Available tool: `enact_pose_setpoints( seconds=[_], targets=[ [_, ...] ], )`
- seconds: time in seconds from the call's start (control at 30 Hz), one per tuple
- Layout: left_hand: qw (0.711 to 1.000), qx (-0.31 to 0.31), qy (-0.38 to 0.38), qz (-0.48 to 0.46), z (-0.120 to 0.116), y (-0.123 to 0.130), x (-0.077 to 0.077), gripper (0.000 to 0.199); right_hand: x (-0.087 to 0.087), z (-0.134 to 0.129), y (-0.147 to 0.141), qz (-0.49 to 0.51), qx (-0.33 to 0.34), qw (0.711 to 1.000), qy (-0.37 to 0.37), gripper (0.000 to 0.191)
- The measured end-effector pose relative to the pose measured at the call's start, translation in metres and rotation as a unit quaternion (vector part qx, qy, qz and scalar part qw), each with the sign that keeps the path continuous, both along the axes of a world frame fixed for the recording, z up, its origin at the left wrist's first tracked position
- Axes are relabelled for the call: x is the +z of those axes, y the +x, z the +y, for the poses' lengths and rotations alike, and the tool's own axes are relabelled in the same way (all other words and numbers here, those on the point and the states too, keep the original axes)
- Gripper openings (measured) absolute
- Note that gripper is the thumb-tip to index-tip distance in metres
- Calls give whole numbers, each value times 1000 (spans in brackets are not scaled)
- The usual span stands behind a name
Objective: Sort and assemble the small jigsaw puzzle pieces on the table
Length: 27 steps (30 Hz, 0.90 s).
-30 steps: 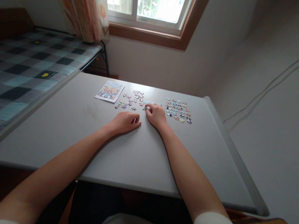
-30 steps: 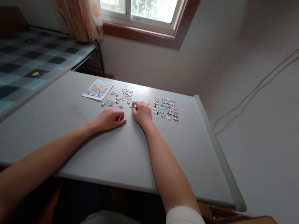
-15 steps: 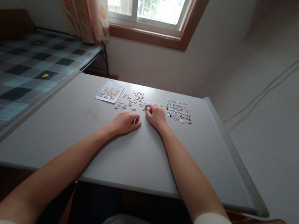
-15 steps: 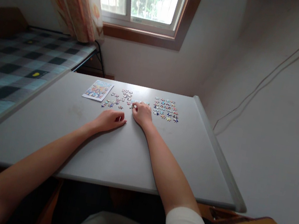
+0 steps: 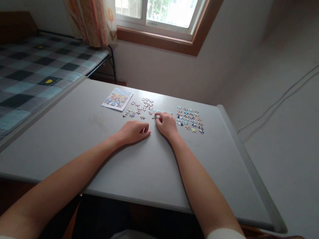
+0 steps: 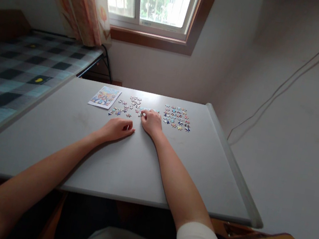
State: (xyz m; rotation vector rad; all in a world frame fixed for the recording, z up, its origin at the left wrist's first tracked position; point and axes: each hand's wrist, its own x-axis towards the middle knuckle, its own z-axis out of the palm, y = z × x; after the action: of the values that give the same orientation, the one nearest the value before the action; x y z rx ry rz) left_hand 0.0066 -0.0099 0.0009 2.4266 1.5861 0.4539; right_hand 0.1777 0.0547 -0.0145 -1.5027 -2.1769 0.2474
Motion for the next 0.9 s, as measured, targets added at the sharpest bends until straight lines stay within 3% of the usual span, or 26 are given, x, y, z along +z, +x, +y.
enact_pose_setpoints(
  seconds=[0.53,0.73,0.9],
  targets=[
    [1000,-6,6,-9,-1,-1,-1,28,-2,2,1,55,-1,998,16,36],
    [1000,-5,7,-15,0,-1,-2,28,-7,5,1,64,-6,998,19,26],
    [1000,-10,8,-16,-1,-1,-1,28,-10,10,2,140,-16,989,51,26]
  ],
)
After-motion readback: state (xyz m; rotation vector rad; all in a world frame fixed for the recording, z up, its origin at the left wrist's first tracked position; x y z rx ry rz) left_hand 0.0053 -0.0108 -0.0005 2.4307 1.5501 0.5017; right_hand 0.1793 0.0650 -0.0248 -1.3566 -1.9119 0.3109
